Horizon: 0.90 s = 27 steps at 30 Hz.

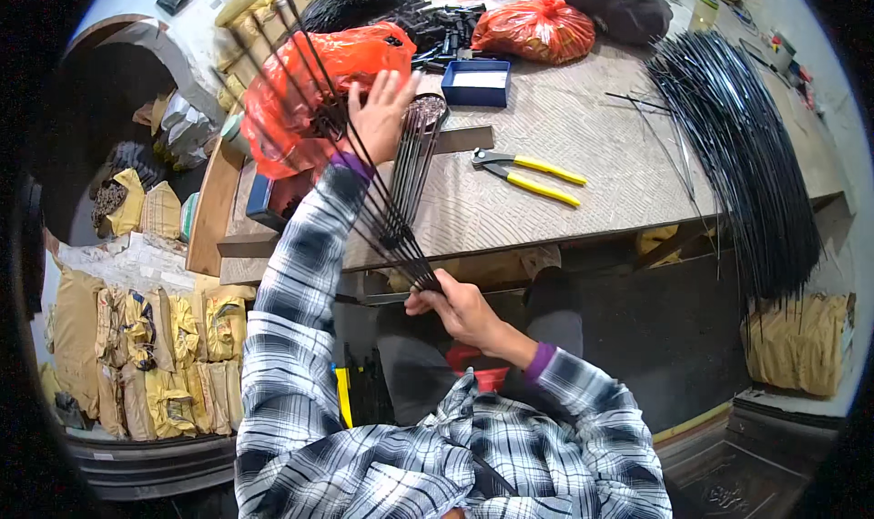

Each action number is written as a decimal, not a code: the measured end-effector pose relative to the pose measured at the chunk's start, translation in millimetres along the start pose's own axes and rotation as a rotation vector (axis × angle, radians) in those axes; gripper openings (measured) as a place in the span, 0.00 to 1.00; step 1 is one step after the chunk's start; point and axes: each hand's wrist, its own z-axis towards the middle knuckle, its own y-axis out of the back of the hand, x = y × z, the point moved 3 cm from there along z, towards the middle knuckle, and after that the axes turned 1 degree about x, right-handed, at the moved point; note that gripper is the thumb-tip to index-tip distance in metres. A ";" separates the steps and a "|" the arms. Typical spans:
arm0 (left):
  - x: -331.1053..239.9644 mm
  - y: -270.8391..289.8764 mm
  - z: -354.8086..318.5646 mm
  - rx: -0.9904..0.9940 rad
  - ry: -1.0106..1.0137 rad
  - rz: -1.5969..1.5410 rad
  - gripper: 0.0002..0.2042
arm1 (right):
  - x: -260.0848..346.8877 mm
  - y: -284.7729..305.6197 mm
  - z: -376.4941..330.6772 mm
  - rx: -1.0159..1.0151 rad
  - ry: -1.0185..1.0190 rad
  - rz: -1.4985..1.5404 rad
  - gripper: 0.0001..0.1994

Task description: Bundling multiple black wires together into a plastic connector and securing them using pliers.

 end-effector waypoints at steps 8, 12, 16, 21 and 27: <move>3.3 80.7 -91.9 0.464 -0.185 -0.581 0.49 | -90.4 6.3 -21.7 -0.110 -0.137 0.050 0.06; -39.7 107.0 -118.8 0.541 -0.294 -0.848 0.51 | -115.2 9.0 -24.3 0.085 -0.268 -0.038 0.09; -60.4 96.2 -104.8 0.394 -0.165 -0.913 0.42 | -131.5 43.1 -6.9 0.339 -0.401 -0.387 0.14; -68.2 95.9 -101.5 0.342 -0.128 -0.886 0.39 | -126.5 89.1 -16.7 0.366 0.084 -1.065 0.16; -62.1 98.1 -104.5 0.305 -0.188 -0.874 0.31 | 63.3 92.3 58.4 0.712 -0.281 -0.579 0.12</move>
